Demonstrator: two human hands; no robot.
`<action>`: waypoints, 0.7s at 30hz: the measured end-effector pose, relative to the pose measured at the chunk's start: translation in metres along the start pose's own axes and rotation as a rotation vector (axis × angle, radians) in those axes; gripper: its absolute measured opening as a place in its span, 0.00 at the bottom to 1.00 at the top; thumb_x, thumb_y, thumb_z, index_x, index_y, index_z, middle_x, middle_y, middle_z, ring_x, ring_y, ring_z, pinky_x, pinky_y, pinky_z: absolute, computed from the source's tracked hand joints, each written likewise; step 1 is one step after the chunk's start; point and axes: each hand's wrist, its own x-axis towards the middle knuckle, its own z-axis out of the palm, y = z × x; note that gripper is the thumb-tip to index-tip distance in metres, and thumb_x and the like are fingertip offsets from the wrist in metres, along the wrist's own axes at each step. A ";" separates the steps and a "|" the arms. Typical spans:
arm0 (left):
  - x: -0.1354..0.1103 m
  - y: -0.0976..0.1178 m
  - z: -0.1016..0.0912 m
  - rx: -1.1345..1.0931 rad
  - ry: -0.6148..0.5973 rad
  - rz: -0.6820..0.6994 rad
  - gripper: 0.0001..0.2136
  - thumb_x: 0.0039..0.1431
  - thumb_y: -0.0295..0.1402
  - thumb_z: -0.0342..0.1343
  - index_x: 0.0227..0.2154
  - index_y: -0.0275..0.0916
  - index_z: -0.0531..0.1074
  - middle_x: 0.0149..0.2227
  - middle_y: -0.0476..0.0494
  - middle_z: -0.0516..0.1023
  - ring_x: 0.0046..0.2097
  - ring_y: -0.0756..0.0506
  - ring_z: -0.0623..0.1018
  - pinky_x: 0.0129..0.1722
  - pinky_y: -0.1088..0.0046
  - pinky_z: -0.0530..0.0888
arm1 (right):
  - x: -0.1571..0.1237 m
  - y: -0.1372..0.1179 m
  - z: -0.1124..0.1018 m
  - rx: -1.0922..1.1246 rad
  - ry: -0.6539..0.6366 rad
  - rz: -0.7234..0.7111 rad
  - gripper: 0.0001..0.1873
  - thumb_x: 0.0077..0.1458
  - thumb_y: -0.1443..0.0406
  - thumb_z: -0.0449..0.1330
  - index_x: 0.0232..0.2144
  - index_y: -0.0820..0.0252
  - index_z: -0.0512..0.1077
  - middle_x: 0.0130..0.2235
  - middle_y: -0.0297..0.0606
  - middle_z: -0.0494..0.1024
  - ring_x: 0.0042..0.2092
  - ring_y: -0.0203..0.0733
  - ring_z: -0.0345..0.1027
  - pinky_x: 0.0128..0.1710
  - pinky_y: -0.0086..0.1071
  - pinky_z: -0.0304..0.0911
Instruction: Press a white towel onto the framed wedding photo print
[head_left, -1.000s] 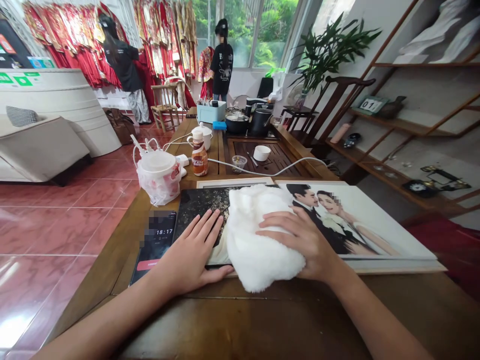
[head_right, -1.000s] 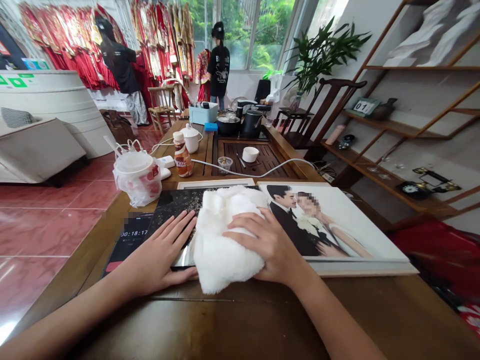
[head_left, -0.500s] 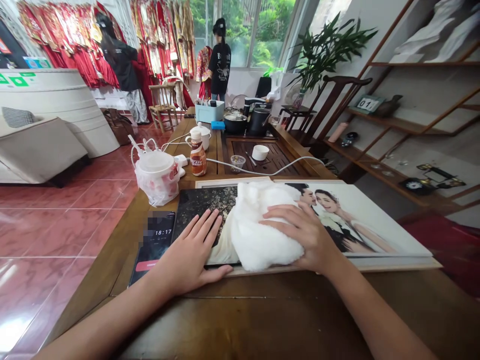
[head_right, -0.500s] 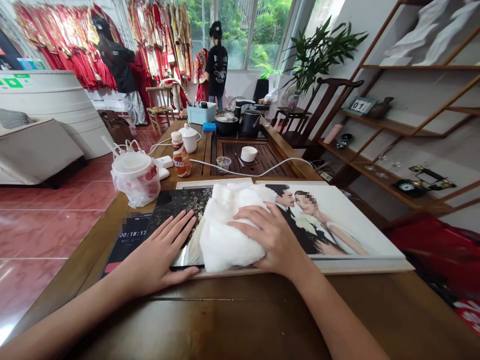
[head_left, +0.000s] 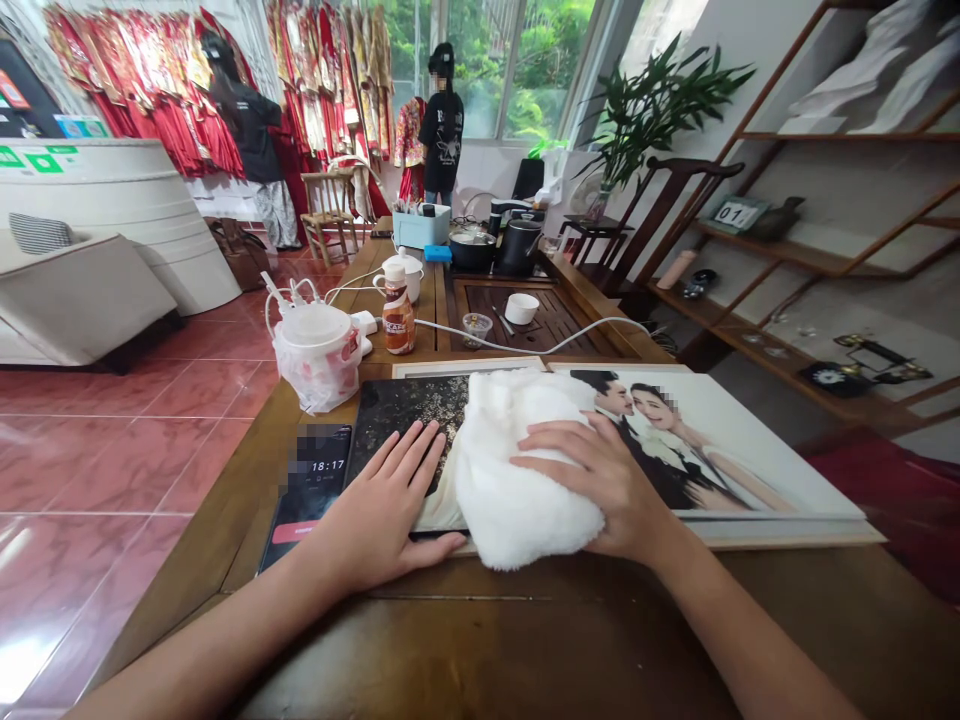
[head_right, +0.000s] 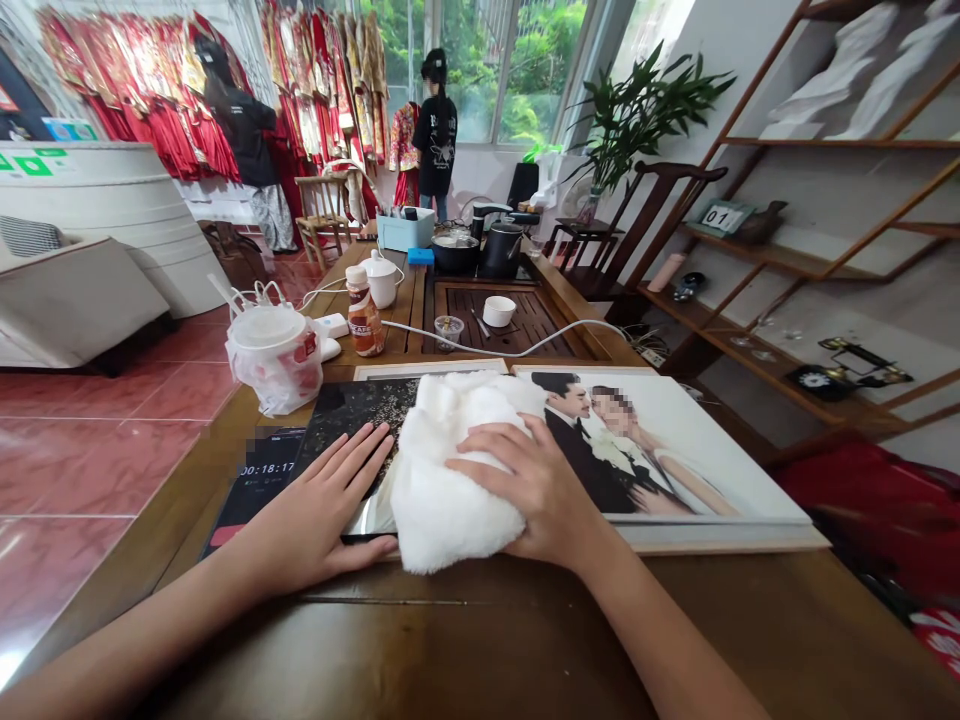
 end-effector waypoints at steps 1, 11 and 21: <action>0.000 0.000 -0.001 0.005 -0.007 0.004 0.42 0.63 0.59 0.40 0.67 0.26 0.48 0.69 0.30 0.46 0.69 0.34 0.48 0.66 0.55 0.52 | 0.001 -0.002 0.001 0.023 -0.003 -0.017 0.22 0.59 0.53 0.55 0.51 0.56 0.68 0.49 0.46 0.76 0.53 0.53 0.68 0.52 0.47 0.47; -0.001 0.000 0.001 -0.016 0.026 0.001 0.43 0.62 0.60 0.40 0.67 0.27 0.47 0.68 0.31 0.49 0.69 0.35 0.48 0.66 0.55 0.53 | -0.006 0.013 -0.002 -0.055 0.007 0.054 0.23 0.55 0.59 0.57 0.53 0.57 0.66 0.51 0.48 0.74 0.53 0.54 0.67 0.50 0.47 0.51; -0.002 -0.001 0.002 -0.017 0.052 0.003 0.42 0.62 0.59 0.42 0.67 0.29 0.46 0.68 0.31 0.50 0.69 0.35 0.49 0.66 0.56 0.52 | -0.002 0.005 -0.002 0.010 -0.047 0.009 0.26 0.54 0.52 0.59 0.53 0.56 0.67 0.52 0.46 0.74 0.54 0.53 0.67 0.51 0.44 0.49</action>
